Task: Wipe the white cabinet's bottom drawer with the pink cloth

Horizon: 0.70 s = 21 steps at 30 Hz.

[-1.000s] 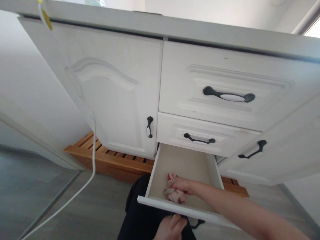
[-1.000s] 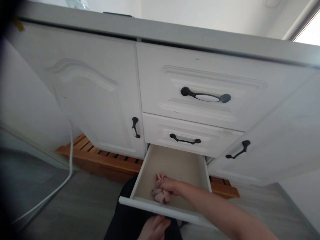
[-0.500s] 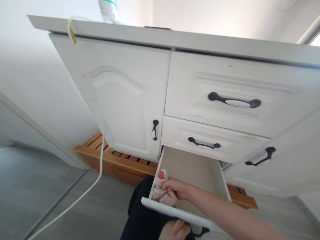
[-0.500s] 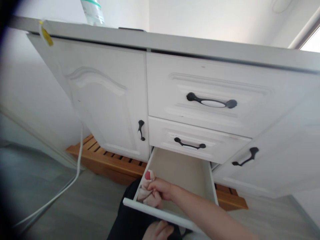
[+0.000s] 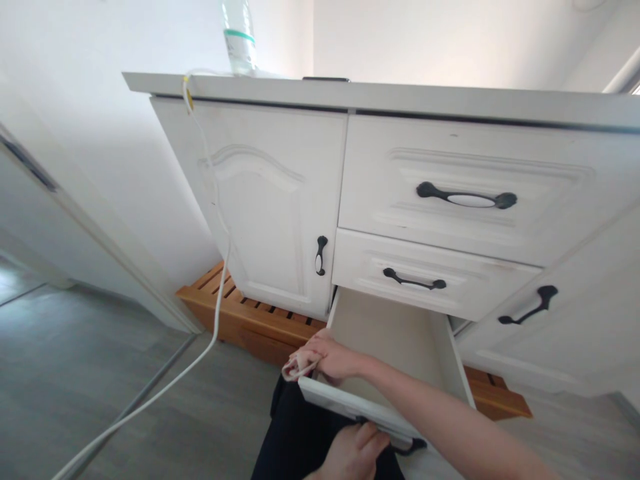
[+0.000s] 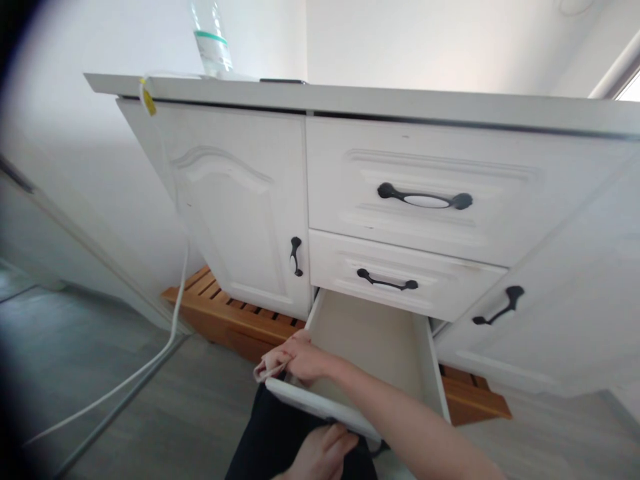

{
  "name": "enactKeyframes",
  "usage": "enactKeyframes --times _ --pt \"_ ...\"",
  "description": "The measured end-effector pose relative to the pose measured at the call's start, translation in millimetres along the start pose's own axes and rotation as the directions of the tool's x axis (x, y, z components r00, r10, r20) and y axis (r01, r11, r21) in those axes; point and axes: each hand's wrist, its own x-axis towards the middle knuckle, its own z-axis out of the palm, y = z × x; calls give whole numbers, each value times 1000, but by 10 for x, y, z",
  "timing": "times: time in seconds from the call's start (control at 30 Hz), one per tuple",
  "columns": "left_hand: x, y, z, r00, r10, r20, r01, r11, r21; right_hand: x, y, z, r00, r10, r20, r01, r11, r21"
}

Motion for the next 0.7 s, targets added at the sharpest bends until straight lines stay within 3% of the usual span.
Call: enactKeyframes --times 0.07,0.17,0.23,0.33,0.43,0.5,0.6,0.7 --pt "-18 1 8 999 -6 37 7 1000 -19 -134 -99 66 997 55 53 -68 951 302" --pt "-55 -10 33 998 -25 65 26 1000 -10 -326 -250 20 972 188 141 -235 756 611" --pt "-80 -22 43 997 -33 74 32 999 5 -390 -307 -27 973 158 169 -226 805 549" --pt "-95 -46 44 996 -30 83 31 1000 -2 -463 -320 -47 992 41 120 -80 934 347" --pt "-74 -77 51 995 -20 93 20 1000 2 -754 -310 -83 994 -7 107 -12 985 173" --pt "-58 -93 54 993 -28 116 27 1000 11 -1141 -334 -143 996 30 82 -38 994 98" --pt "-67 -92 20 989 -27 143 27 1000 -2 -1908 -445 -229 976 207 -61 -202 976 78" --pt "-101 -74 -59 987 -19 157 19 1000 1 -2718 -550 -228 860 425 -283 -434 900 34"
